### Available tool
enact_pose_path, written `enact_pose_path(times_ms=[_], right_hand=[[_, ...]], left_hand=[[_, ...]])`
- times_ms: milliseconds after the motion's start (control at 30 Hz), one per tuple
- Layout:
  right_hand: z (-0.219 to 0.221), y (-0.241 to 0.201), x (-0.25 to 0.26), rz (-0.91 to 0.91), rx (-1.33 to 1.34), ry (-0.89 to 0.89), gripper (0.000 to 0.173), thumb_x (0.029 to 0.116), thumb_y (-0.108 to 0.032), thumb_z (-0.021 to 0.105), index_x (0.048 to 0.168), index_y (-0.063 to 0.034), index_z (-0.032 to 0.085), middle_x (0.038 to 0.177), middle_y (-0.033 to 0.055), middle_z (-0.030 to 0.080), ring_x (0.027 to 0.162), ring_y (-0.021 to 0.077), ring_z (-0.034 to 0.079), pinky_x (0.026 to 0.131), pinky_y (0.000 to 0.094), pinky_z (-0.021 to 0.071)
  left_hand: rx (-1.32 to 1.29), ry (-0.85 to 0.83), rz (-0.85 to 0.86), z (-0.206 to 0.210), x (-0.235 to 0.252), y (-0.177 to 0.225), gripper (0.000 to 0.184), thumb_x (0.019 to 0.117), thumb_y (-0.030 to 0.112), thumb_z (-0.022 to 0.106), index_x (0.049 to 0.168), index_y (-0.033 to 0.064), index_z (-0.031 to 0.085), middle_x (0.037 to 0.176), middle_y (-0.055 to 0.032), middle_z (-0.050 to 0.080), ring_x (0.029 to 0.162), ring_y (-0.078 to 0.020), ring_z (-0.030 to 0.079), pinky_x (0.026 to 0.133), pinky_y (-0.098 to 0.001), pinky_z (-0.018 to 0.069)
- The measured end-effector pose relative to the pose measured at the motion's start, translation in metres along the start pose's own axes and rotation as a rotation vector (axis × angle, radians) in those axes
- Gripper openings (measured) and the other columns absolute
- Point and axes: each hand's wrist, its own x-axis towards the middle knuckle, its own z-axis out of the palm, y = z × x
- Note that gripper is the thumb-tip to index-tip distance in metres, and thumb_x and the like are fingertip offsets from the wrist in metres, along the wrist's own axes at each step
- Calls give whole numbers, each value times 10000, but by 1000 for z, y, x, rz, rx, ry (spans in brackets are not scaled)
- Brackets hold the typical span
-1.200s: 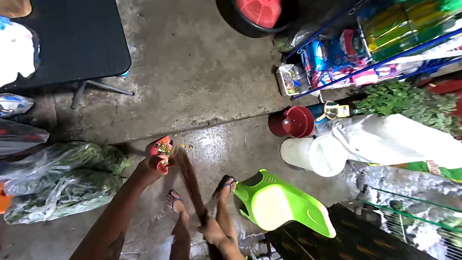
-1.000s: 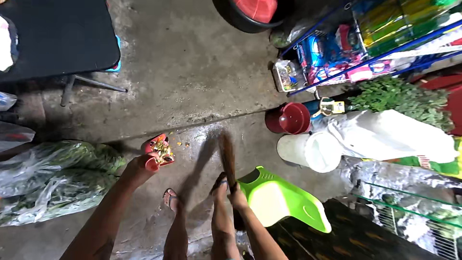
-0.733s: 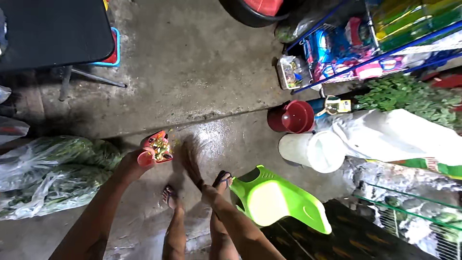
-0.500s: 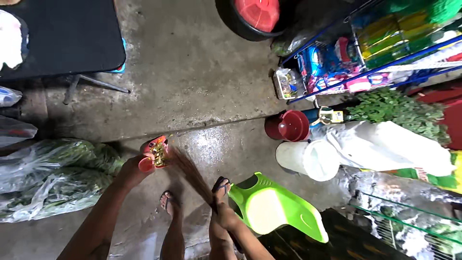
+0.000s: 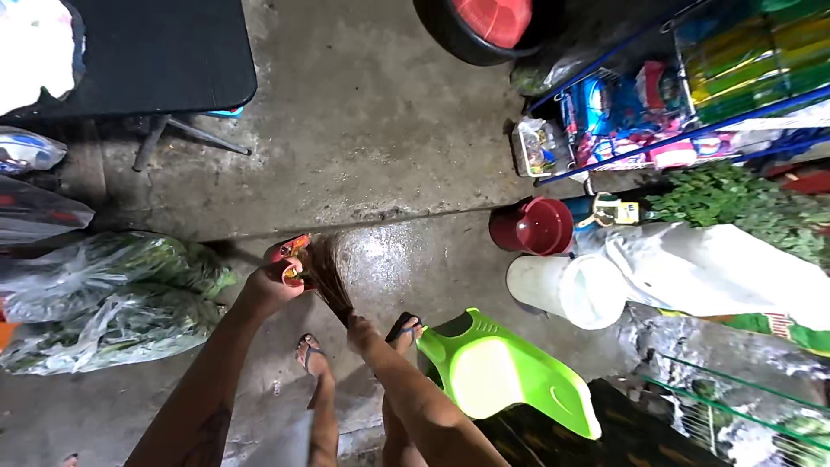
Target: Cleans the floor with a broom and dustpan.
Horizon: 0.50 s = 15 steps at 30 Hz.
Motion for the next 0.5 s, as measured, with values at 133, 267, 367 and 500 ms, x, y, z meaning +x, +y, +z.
enact_pose_path(times_ms=[133,267,367,500], right_hand=[[-13,52,-50,-22,-118,38,865,940,-169,666,1646,-105,170,1491,261,508,1336,465,533,1056,665,455],[-44,64,-39,-5,-124,157,835,953,-175,633,1650,-133,175,1444,263,538,1259,464,592,995,666,499],[-53,42,9,64,-131,133,817,911,-115,645,1613,-77,230,1410,240,579,1255,424,610,988,640,511],[-26,61,20,-5,-209,76,908,867,-165,723,1632,-151,235,1430,240,568,1297,447,565,1031,681,455]], left_hand=[[27,-3,-20,-3,-1,-4,355,790,232,802,1123,142,719,1138,-36,725,1083,-130,675,991,-409,539],[81,25,17,-11,-3,-13,357,805,225,794,1138,122,717,1139,-76,728,1093,-178,679,996,-446,528],[205,3,-1,-19,-5,-14,349,853,246,748,1172,109,708,1161,-110,723,1117,-251,681,992,-507,523],[116,-44,-55,-33,-24,-18,372,856,236,750,1195,94,691,1180,-118,703,1135,-257,658,1006,-518,506]])
